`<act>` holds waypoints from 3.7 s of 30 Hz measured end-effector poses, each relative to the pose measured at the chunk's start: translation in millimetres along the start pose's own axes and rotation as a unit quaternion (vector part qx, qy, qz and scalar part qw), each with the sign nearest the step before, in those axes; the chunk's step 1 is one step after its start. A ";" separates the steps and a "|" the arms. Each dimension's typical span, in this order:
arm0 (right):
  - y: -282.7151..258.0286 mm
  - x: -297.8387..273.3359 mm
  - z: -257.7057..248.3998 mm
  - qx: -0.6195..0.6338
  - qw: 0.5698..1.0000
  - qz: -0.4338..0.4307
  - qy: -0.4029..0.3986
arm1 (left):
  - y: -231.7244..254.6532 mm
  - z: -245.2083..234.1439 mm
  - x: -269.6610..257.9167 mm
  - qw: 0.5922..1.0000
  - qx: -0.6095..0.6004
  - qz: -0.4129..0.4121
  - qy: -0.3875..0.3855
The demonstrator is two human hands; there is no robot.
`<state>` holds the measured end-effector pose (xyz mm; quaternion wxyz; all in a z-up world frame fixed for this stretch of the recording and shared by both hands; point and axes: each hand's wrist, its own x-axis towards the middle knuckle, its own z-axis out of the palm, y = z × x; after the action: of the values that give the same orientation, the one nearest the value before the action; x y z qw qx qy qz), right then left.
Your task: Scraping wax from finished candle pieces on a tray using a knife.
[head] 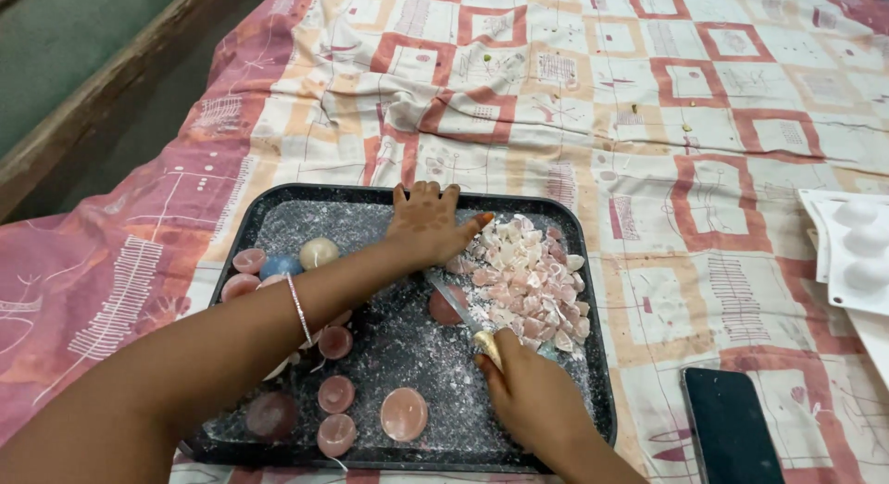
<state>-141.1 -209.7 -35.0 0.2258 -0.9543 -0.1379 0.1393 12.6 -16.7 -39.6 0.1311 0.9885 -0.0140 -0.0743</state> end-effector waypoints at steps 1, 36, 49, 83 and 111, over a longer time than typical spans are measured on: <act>-0.3 0.9 -2.3 0.019 1.000 0.017 -0.017 | 1.6 -0.4 2.3 1.000 0.004 -0.006 -0.031; 4.5 8.4 -14.4 0.100 0.989 0.070 -0.079 | -0.6 -17.9 -2.3 0.998 -0.009 -0.004 -0.066; 6.7 7.1 -4.3 0.021 0.998 0.033 -0.051 | -0.6 -13.5 1.6 0.998 0.004 0.029 -0.053; 26.5 21.3 19.5 -0.035 0.994 0.068 -0.078 | -13.0 -6.7 15.2 0.993 -0.067 0.078 -0.060; 11.3 23.0 31.5 -0.136 0.982 0.081 -0.106 | -23.0 11.3 26.5 0.991 -0.054 0.096 -0.080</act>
<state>-127.9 -199.6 -72.0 0.0664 -0.9639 -0.1009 0.2373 37.3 1.3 -60.2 0.1891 0.9649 -0.1154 -0.1410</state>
